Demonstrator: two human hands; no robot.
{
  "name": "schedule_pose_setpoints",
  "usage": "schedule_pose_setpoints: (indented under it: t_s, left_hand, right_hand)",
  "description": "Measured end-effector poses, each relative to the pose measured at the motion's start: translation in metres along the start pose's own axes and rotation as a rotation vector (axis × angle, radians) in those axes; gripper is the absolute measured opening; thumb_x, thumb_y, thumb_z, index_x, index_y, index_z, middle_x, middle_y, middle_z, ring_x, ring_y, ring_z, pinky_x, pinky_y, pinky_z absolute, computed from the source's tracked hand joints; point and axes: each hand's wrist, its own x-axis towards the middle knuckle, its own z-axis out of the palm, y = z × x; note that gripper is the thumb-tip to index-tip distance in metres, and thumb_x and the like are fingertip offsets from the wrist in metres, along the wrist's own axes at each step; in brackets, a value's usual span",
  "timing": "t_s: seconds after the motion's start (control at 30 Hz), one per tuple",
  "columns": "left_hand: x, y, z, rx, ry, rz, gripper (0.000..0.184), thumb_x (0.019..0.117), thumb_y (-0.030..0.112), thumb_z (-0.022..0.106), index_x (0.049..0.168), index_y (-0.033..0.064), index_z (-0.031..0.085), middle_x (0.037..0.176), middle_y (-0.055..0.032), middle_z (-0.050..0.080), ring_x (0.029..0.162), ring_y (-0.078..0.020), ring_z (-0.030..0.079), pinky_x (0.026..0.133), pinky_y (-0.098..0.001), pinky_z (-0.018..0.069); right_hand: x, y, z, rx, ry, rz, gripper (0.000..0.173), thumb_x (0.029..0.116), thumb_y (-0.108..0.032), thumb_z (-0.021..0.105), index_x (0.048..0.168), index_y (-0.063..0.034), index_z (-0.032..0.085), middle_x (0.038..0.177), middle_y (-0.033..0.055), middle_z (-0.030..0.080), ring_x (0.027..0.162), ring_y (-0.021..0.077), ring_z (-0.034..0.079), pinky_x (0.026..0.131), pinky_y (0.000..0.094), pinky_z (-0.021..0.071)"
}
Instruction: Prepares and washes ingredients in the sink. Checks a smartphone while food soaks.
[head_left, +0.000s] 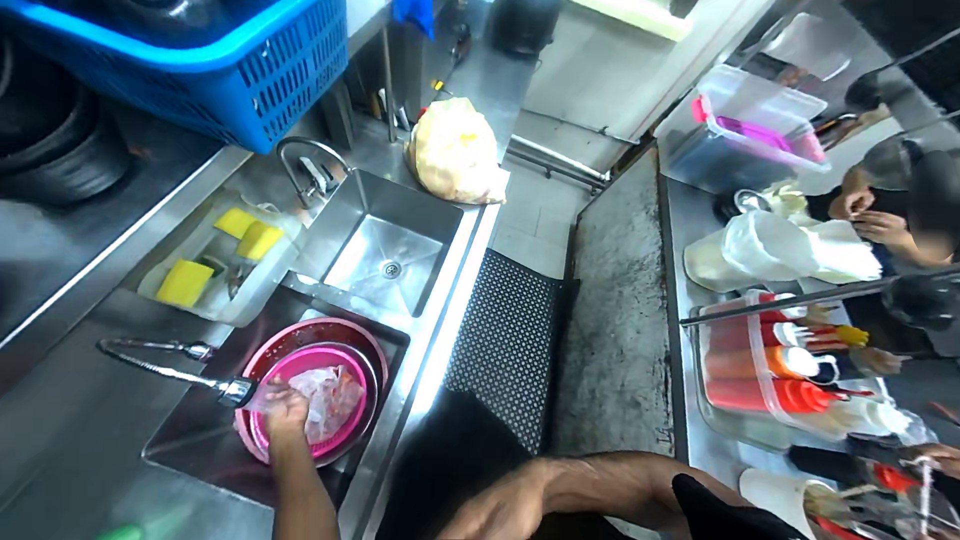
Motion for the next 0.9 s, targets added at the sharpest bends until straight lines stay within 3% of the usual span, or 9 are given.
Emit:
schedule_pose_setpoints:
  t_s: [0.1,0.17,0.23,0.33,0.4,0.5,0.57,0.7,0.9]
  left_hand:
    - [0.0,0.001,0.005,-0.063,-0.027,-0.017,0.041,0.1114,0.026,0.022,0.105,0.0099,0.059,0.086,0.0034,0.068,0.05,0.0025,0.053,0.045,-0.0091,0.0444]
    - [0.001,0.002,0.001,-0.058,-0.045,-0.028,0.043,0.1109,0.025,0.023,0.104,0.0091,0.063,0.084,0.0025,0.069,0.047,0.0017,0.05,0.042,-0.0102,0.0424]
    - [0.001,0.004,-0.005,-0.046,-0.105,-0.054,0.041,0.1103,0.022,0.029,0.105,0.0073,0.066,0.076,0.0023,0.068,0.044,0.0012,0.051,0.041,-0.0112,0.0431]
    - [-0.003,0.001,0.005,0.132,-0.01,-0.033,0.045,0.1117,0.033,0.028,0.093,0.0123,0.064,0.053,0.0098,0.051,0.038,0.0036,0.042,0.038,-0.0106,0.0366]
    - [-0.003,0.0,0.008,0.223,0.058,-0.039,0.048,0.1109,0.038,0.024,0.091,0.0162,0.062,0.053,0.0103,0.048,0.04,0.0014,0.041,0.042,-0.0132,0.0385]
    - [0.0,0.004,0.005,0.235,0.102,-0.058,0.052,0.1096,0.048,0.022,0.099,0.0162,0.061,0.074,0.0052,0.064,0.055,-0.0036,0.056,0.052,-0.0188,0.0492]
    - [0.002,0.007,0.004,0.208,0.116,-0.057,0.053,0.1092,0.051,0.021,0.105,0.0141,0.059,0.085,0.0016,0.068,0.065,-0.0056,0.062,0.057,-0.0201,0.0532]
    - [0.002,0.007,0.004,0.105,0.157,-0.053,0.053,0.1088,0.053,0.022,0.113,0.0115,0.055,0.095,-0.0013,0.068,0.079,-0.0086,0.067,0.069,-0.0223,0.0576]
    - [0.0,0.006,-0.001,0.155,0.182,-0.049,0.05,0.1087,0.052,0.025,0.108,0.0125,0.056,0.09,-0.0019,0.068,0.076,-0.0104,0.068,0.067,-0.0242,0.0586]
  right_hand:
    - [0.003,0.006,-0.002,0.312,0.031,-0.067,0.059,0.1098,-0.04,0.032,0.161,-0.01,0.033,0.159,0.0099,0.045,0.142,0.0207,0.049,0.116,0.0433,0.0426]
    - [0.009,0.004,-0.007,0.481,0.16,-0.134,0.058,0.108,-0.046,0.039,0.159,-0.0188,0.037,0.146,0.0111,0.056,0.125,0.024,0.062,0.102,0.0464,0.0548]
    - [0.017,-0.004,-0.018,0.557,0.283,-0.247,0.055,0.1064,-0.05,0.044,0.156,-0.0263,0.04,0.137,0.0139,0.062,0.116,0.0285,0.065,0.096,0.0471,0.0566]
    - [0.018,-0.018,-0.04,0.571,0.366,-0.432,0.055,0.1081,-0.044,0.043,0.16,-0.0341,0.027,0.146,0.0182,0.054,0.128,0.0397,0.057,0.104,0.0583,0.0494]
    - [0.011,-0.028,-0.052,0.559,0.384,-0.488,0.06,0.1057,-0.036,0.044,0.161,-0.0375,0.019,0.153,0.0224,0.045,0.135,0.0504,0.048,0.106,0.0707,0.0423]
    - [0.0,-0.036,-0.06,0.517,0.392,-0.574,0.089,0.0902,-0.003,0.055,0.162,-0.0323,0.013,0.153,0.0302,0.042,0.136,0.0598,0.042,0.104,0.08,0.0368]
    - [-0.003,-0.039,-0.06,0.439,0.411,-0.609,0.102,0.0817,0.01,0.058,0.162,-0.0284,0.009,0.151,0.0326,0.043,0.134,0.0612,0.043,0.102,0.0806,0.0389]
    - [-0.004,-0.044,-0.053,0.35,0.458,-0.647,0.098,0.0795,0.016,0.055,0.162,-0.0167,0.013,0.15,0.0322,0.042,0.133,0.0585,0.046,0.099,0.0788,0.0433]
    - [0.0,-0.048,-0.05,0.281,0.538,-0.634,0.089,0.0826,0.019,0.048,0.16,-0.0117,0.017,0.147,0.0304,0.046,0.131,0.0551,0.05,0.096,0.0766,0.0475]
